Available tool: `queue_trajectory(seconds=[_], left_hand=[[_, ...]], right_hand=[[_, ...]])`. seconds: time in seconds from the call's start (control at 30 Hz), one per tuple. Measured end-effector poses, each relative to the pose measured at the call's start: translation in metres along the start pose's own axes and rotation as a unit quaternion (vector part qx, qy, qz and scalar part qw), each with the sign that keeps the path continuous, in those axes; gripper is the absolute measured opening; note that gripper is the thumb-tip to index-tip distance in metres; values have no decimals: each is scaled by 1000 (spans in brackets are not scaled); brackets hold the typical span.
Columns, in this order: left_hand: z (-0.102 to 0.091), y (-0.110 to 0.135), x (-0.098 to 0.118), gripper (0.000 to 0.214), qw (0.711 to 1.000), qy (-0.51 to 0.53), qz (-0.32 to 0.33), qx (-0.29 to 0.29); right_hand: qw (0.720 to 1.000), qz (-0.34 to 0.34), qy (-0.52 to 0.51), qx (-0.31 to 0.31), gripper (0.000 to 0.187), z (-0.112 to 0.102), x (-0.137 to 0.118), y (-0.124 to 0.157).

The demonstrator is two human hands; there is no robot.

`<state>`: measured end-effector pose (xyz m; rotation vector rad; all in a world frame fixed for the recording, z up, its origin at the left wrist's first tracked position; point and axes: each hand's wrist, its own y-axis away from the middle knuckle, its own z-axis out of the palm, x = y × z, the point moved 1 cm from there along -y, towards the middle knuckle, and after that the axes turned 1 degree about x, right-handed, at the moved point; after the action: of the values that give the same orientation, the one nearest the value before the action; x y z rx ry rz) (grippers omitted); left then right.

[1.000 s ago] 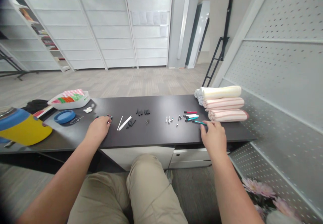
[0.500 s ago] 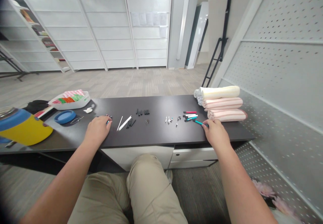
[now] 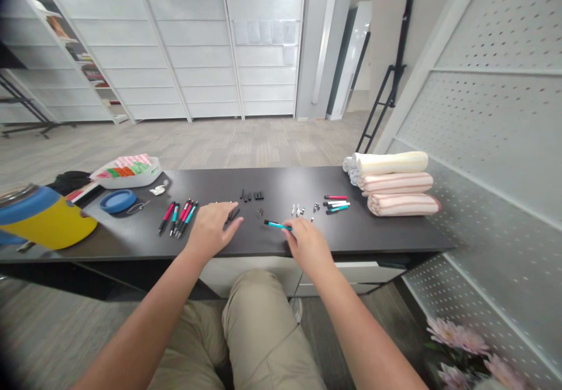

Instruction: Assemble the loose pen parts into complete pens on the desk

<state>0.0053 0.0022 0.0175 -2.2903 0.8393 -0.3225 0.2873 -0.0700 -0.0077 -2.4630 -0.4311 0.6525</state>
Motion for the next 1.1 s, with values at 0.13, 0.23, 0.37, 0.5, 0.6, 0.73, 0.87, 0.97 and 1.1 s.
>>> queue_trajectory(seconds=[0.13, 0.23, 0.37, 0.5, 0.6, 0.73, 0.87, 0.97, 1.1], left_hand=[[8, 6, 20, 39, 993, 18, 101, -54], [10, 14, 20, 25, 993, 9, 70, -93], [-4, 19, 4, 28, 985, -68, -114, -112], [-22, 10, -19, 32, 919, -108, -338, -173], [-23, -4, -35, 38, 899, -107, -363, -223], [-12, -19, -49, 33, 878, -104, -370, -286], [-4, -26, -51, 29, 862, -121, -389, -301], [-2, -28, -52, 30, 860, -124, -391, -305], [-3, -30, -57, 27, 859, -120, -386, -315]], right_hand=[[994, -82, -71, -23, 14, 36, -39, -32], [985, -110, -127, -29, 14, 51, -52, -48], [981, -30, -187, -30, 18, 54, -49, -57], [970, 81, -227, -14, 21, 53, -39, -59], [962, 121, -246, -12, 26, 54, -35, -59], [954, 141, -265, -13, 27, 56, -33, -59], [952, 146, -267, -13, 28, 57, -32, -59], [954, 145, -263, -13, 29, 56, -33, -59], [954, 148, -260, -11, 31, 56, -33, -59]])
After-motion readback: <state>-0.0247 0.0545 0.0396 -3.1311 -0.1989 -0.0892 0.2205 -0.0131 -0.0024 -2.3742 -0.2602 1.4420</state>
